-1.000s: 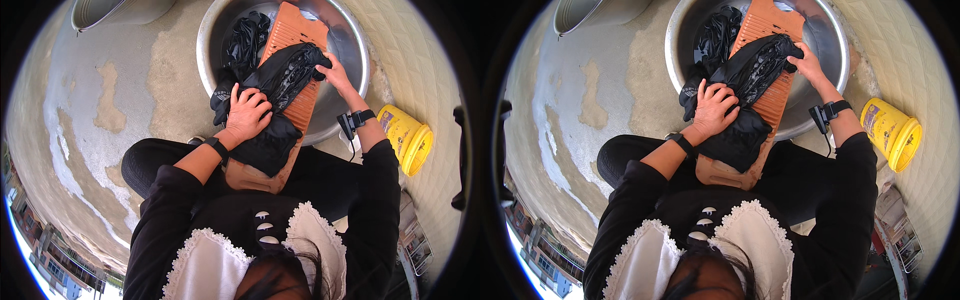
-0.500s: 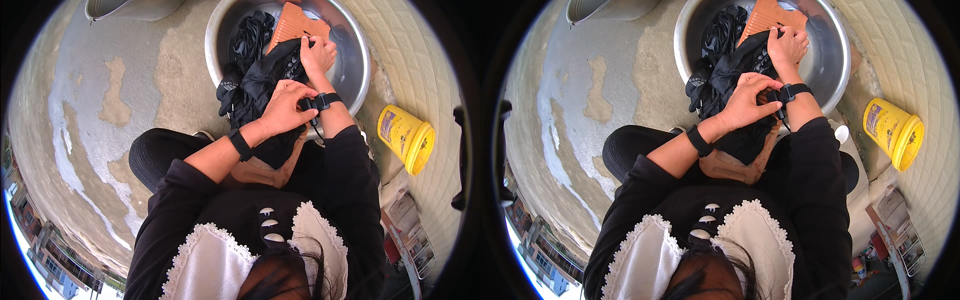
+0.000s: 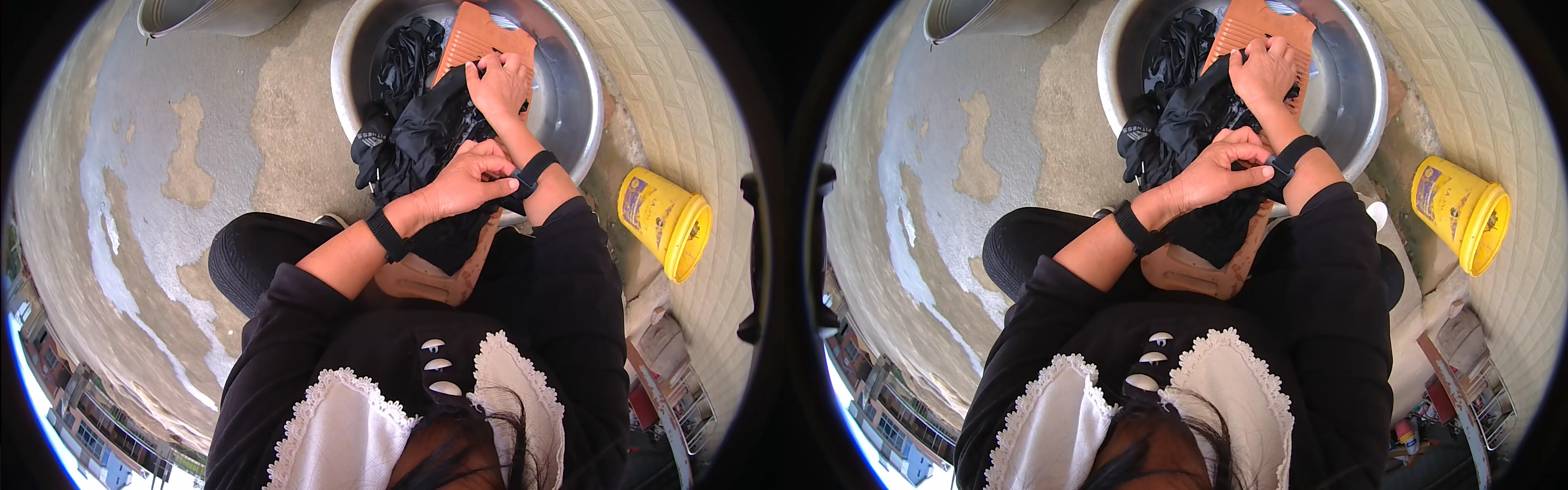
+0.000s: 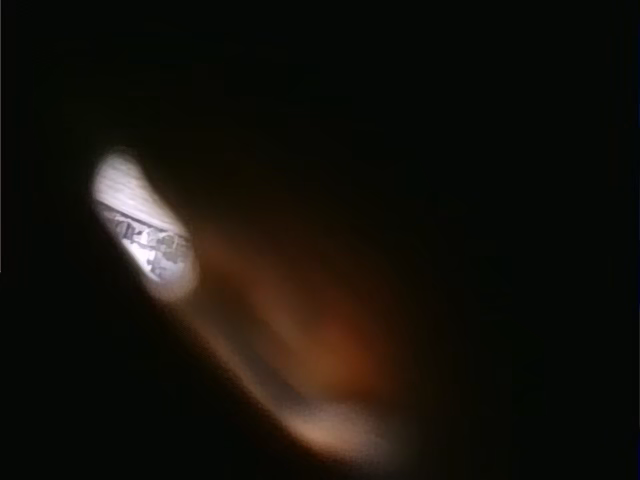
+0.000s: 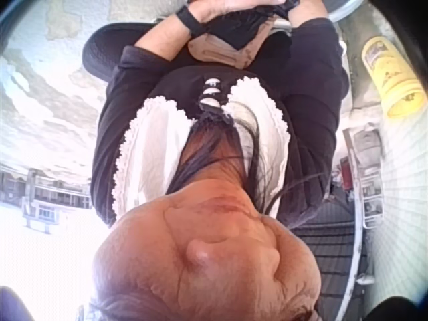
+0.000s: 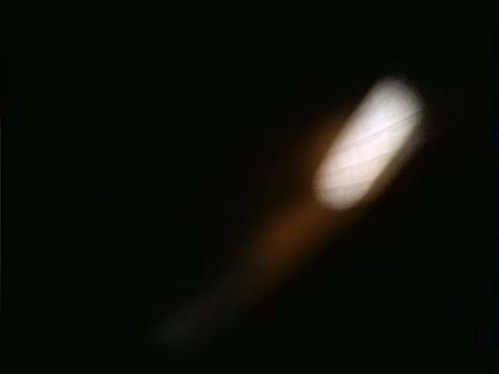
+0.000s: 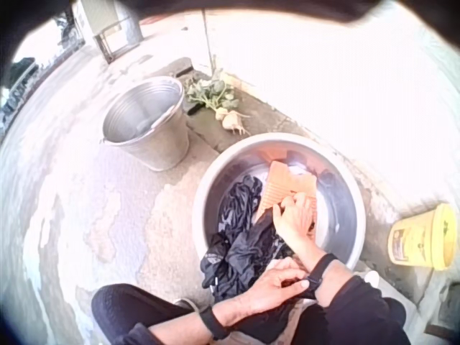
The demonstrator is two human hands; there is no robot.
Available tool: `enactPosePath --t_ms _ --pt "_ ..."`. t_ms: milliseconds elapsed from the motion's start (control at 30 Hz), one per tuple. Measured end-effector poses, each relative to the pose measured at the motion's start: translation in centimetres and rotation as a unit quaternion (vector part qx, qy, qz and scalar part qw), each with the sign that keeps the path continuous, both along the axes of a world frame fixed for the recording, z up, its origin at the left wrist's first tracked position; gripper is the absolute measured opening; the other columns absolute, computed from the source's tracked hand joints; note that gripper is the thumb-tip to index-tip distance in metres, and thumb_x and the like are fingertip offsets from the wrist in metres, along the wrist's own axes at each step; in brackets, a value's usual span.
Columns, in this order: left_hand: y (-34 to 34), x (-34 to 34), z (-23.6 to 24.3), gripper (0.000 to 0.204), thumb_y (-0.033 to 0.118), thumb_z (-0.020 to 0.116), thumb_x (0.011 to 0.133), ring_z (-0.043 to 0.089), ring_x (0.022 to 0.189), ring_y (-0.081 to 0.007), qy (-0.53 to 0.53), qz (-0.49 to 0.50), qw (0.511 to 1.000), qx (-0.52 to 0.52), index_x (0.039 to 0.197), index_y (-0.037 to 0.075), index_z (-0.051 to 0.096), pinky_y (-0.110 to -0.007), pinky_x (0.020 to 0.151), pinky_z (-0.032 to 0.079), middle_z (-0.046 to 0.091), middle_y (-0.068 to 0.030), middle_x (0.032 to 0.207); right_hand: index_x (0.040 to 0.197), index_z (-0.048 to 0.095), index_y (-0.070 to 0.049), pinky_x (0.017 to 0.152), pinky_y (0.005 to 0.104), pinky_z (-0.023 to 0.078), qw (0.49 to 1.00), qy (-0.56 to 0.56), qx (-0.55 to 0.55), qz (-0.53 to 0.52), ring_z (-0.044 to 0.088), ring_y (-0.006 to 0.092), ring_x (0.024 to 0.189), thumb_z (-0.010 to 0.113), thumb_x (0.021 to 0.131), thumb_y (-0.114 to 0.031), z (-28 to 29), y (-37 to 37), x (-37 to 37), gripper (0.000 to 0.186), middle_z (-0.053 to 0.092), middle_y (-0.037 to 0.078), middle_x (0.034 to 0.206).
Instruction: The person sits on the floor and washes clothes by hand in a metal bucket. They wring out a dark garment, transfer it to a larger basin, and scrub it on a washboard using water from a small cup.
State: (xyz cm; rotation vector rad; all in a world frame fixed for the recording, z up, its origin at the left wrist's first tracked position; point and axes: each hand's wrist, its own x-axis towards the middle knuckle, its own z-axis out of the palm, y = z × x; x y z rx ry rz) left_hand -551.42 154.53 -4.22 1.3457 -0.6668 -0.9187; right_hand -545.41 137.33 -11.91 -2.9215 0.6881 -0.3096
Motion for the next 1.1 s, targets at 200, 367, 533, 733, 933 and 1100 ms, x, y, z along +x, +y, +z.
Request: enactPosePath --t_ms 200,367,533,733,933,1100 --pt "-0.3 -1.7 0.4 0.018 0.025 0.069 0.088 0.043 0.101 -0.0215 -0.019 -0.008 1.0 0.008 0.099 0.012 0.072 -0.033 0.095 0.036 0.054 -0.001 0.097 0.093 0.068 -0.012 0.089 0.0438 0.042 0.997 0.03 -0.036 0.066 0.05 0.0297 0.107 0.066 0.083 -0.039 1.8 -0.2 0.2 0.029 0.053 0.01 0.111" --pt "-0.8 -1.5 -0.9 0.027 0.035 0.066 0.091 0.042 0.101 -0.0191 -0.009 0.034 0.999 0.032 0.105 0.012 0.072 -0.032 0.094 0.039 0.052 -0.0007 0.098 0.098 0.067 -0.01 0.079 0.036 0.045 0.901 -0.071 0.374 -0.206 0.057 0.0215 0.092 0.064 0.088 -0.038 2.7 0.1 1.9 0.029 0.057 0.004 0.102" --pt "-0.3 -0.1 -0.4 0.029 0.035 0.064 0.092 0.047 0.109 -0.0198 0.09 -0.003 0.996 -0.017 0.105 0.01 0.072 -0.032 0.097 0.039 0.053 -0.0031 0.103 0.1 0.068 -0.01 0.077 0.0262 0.045 0.737 -0.091 0.633 -0.218 0.059 0.0156 0.082 0.07 0.086 -0.033 2.0 -0.7 2.1 0.027 0.059 -0.001 0.087" --pt "3.6 1.4 -2.5 0.043 0.04 0.07 0.082 0.028 0.135 -0.0398 -0.325 0.1 0.873 0.348 0.118 0.017 0.067 -0.057 0.11 0.025 0.045 -0.0101 0.136 0.116 0.066 -0.027 0.101 0.0437 0.037 0.997 0.031 -0.069 0.013 0.037 0.0305 0.128 0.064 0.086 -0.048 -2.4 -4.9 -0.9 0.037 0.051 0.003 0.132" --pt "4.0 -1.4 -5.3 0.053 0.051 0.064 0.083 0.017 0.143 -0.0422 -0.432 0.023 0.847 0.31 0.127 0.023 0.062 -0.063 0.112 0.014 0.041 -0.0093 0.144 0.096 0.065 -0.018 0.08 0.0375 0.05 0.975 0.032 0.168 0.141 0.058 0.0246 0.096 0.066 0.086 -0.029 0.7 -4.0 -2.6 0.014 0.055 0.004 0.098" --pt "3.8 0.1 -5.8 0.054 0.051 0.057 0.086 0.019 0.144 -0.038 -0.462 -0.068 0.845 0.261 0.127 0.016 0.062 -0.062 0.115 0.007 0.048 -0.0057 0.14 0.087 0.06 -0.012 0.059 0.0368 0.052 0.901 0.034 0.192 0.388 0.062 0.0244 0.078 0.065 0.084 -0.02 2.2 1.7 -6.8 0.009 0.054 0.005 0.086"
